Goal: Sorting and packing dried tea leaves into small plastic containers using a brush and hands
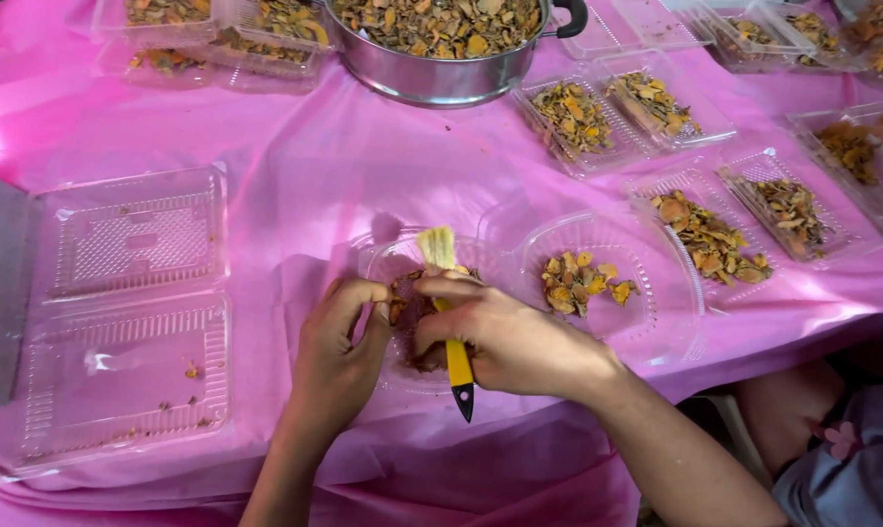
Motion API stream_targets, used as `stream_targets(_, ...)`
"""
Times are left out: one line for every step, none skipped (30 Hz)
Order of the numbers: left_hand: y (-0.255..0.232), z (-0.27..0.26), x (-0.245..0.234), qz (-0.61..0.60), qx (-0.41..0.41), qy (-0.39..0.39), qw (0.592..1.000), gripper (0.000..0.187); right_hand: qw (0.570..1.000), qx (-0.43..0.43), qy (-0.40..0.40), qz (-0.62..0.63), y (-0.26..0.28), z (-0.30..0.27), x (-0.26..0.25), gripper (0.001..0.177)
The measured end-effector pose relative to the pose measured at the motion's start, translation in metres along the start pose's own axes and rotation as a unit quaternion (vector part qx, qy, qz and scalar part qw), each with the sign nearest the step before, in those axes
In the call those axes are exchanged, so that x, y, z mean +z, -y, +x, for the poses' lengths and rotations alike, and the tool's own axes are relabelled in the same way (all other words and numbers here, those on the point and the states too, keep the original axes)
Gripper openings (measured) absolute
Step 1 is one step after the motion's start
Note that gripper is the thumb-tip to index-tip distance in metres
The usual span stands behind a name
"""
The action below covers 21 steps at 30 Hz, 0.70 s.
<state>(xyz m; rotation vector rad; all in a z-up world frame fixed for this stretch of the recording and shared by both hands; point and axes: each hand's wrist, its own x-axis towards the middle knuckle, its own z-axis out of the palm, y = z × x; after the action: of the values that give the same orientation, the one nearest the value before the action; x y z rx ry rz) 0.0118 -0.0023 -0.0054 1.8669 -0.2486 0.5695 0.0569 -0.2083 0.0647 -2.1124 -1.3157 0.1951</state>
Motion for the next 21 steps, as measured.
stream_targets(-0.001, -0.001, -0.001, 0.003, 0.000, -0.002, 1.000, 0.013, 1.000, -0.003, 0.001, 0.001, -0.001, 0.001, 0.001, 0.016)
stream_targets(-0.002, -0.001, -0.002, 0.005, 0.012, 0.003, 1.000, 0.011, 1.000, 0.009, -0.019, 0.022, -0.002, 0.001, 0.002, 0.012)
stream_targets(-0.003, -0.001, -0.002, 0.007, 0.024, 0.008, 1.000, 0.010, 0.998, 0.022, -0.040, 0.044, -0.004, 0.001, 0.002, 0.010)
stream_targets(-0.002, -0.003, -0.002, 0.008, 0.024, 0.009, 1.000, 0.010, 0.998, 0.021, -0.041, 0.044, -0.006, 0.002, 0.002, 0.010)
stream_targets(-0.001, -0.005, -0.001, 0.014, 0.035, 0.014, 0.999, 0.012, 0.996, 0.018, -0.071, 0.041, -0.008, 0.002, 0.002, 0.014)
stream_targets(-0.001, -0.005, 0.000, 0.019, 0.048, 0.020, 0.998, 0.015, 0.994, 0.015, -0.102, 0.037, -0.010, 0.001, 0.001, 0.017)
stream_targets(-0.005, -0.008, -0.001, 0.018, 0.051, 0.021, 0.998, 0.015, 0.994, 0.015, -0.104, 0.035, -0.001, 0.001, 0.001, 0.017)
stream_targets(-0.009, -0.006, -0.002, 0.036, 0.036, 0.060, 0.997, 0.011, 0.989, 0.021, -0.142, 0.042, 0.006, 0.004, -0.002, 0.011)
stream_targets(-0.012, -0.004, -0.004, 0.053, 0.021, 0.099, 0.993, 0.009, 0.982, 0.027, -0.181, 0.049, 0.014, 0.007, -0.004, 0.008)
stream_targets(-0.013, -0.002, -0.003, 0.054, 0.025, 0.097, 0.994, 0.009, 0.982, 0.024, -0.182, 0.046, 0.014, 0.008, -0.004, 0.008)
stream_targets(-0.013, 0.000, -0.002, 0.056, -0.007, 0.097, 0.994, 0.011, 0.979, 0.030, -0.195, 0.048, 0.013, 0.009, -0.003, 0.010)
stream_targets(-0.014, -0.003, -0.003, 0.059, -0.046, 0.099, 0.992, 0.014, 0.977, 0.040, -0.204, 0.056, 0.014, 0.009, 0.001, 0.012)
stream_targets(-0.014, -0.004, -0.005, 0.061, -0.049, 0.097, 0.992, 0.014, 0.977, 0.039, -0.202, 0.059, 0.015, 0.010, 0.003, 0.012)
stream_targets(-0.014, -0.003, -0.005, 0.054, -0.042, 0.096, 0.993, 0.013, 0.973, 0.044, -0.211, 0.076, 0.015, 0.011, 0.004, 0.011)
stream_targets(-0.015, -0.002, -0.005, 0.046, -0.035, 0.095, 0.994, 0.013, 0.970, 0.049, -0.221, 0.094, 0.015, 0.011, 0.004, 0.011)
stream_targets(-0.013, -0.003, -0.005, 0.045, -0.034, 0.094, 0.994, 0.013, 0.970, 0.049, -0.220, 0.093, 0.014, 0.012, 0.005, 0.011)
stream_targets(-0.012, -0.003, -0.005, 0.045, -0.018, 0.087, 0.995, 0.011, 0.973, 0.051, -0.212, 0.069, 0.013, 0.012, 0.007, 0.010)
stream_targets(-0.011, -0.003, -0.004, 0.044, -0.001, 0.081, 0.996, 0.012, 0.976, 0.055, -0.205, 0.045, 0.012, 0.013, 0.007, 0.010)
stream_targets(-0.012, -0.003, -0.004, 0.042, 0.001, 0.081, 0.996, 0.012, 0.976, 0.055, -0.205, 0.043, 0.018, 0.011, 0.005, 0.010)
stream_targets(-0.014, -0.003, -0.004, 0.033, 0.004, 0.075, 0.997, 0.005, 0.972, 0.042, -0.224, 0.050, 0.023, 0.010, 0.002, 0.016)
stream_targets(-0.015, -0.003, -0.004, 0.024, 0.007, 0.070, 0.997, 0.007, 0.968, 0.028, -0.243, 0.056, 0.029, 0.009, 0.000, 0.029)
